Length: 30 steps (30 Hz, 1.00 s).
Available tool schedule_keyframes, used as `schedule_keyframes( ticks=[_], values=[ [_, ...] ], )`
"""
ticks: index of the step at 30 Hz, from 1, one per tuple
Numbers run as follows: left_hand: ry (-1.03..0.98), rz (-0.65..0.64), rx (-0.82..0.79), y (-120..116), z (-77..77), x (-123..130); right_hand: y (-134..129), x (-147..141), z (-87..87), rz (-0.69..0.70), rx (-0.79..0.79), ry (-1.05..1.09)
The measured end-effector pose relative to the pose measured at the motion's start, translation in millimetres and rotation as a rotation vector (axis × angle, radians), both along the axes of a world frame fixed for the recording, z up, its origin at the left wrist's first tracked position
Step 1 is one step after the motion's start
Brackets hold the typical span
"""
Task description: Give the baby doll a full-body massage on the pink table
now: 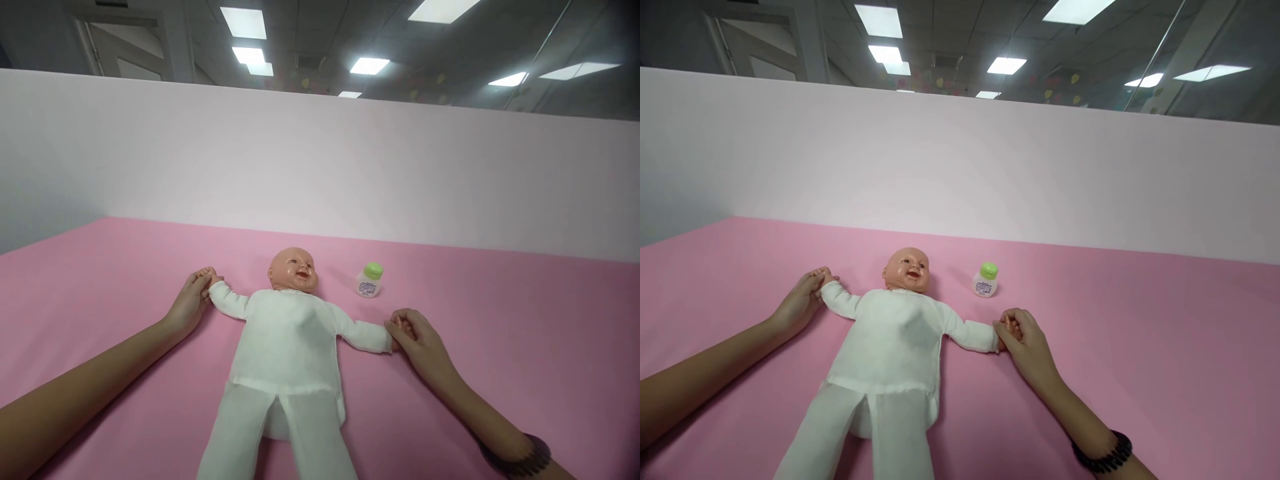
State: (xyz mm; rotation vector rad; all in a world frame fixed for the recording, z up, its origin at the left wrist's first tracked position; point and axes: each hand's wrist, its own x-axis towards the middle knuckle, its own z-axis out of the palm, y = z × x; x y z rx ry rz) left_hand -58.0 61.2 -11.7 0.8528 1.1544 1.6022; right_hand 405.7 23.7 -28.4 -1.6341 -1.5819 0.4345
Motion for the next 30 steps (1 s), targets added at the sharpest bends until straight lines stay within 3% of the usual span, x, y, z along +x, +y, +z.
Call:
schedule_keyframes(
  ticks=[3,9,16,22,30],
  values=[
    [0.000,-0.036,-0.035,-3,5.5,4,-2,-5,4.2,-0.045,-0.018,0.187],
    [-0.003,-0.044,-0.080,-5,11.3,9,0,-7,8.6,-0.080,-0.128,0.794],
    [0.000,-0.021,-0.083,-3,8.2,6,-1,-10,13.6,0.076,-0.123,1.045],
    [-0.006,-0.024,-0.013,3,-0.8,1,-1,-15,7.0,0.047,-0.080,1.023],
    [-0.017,-0.075,-0.050,9,-9.7,-2,0,-29,12.2,0.084,-0.279,0.918]
  ],
)
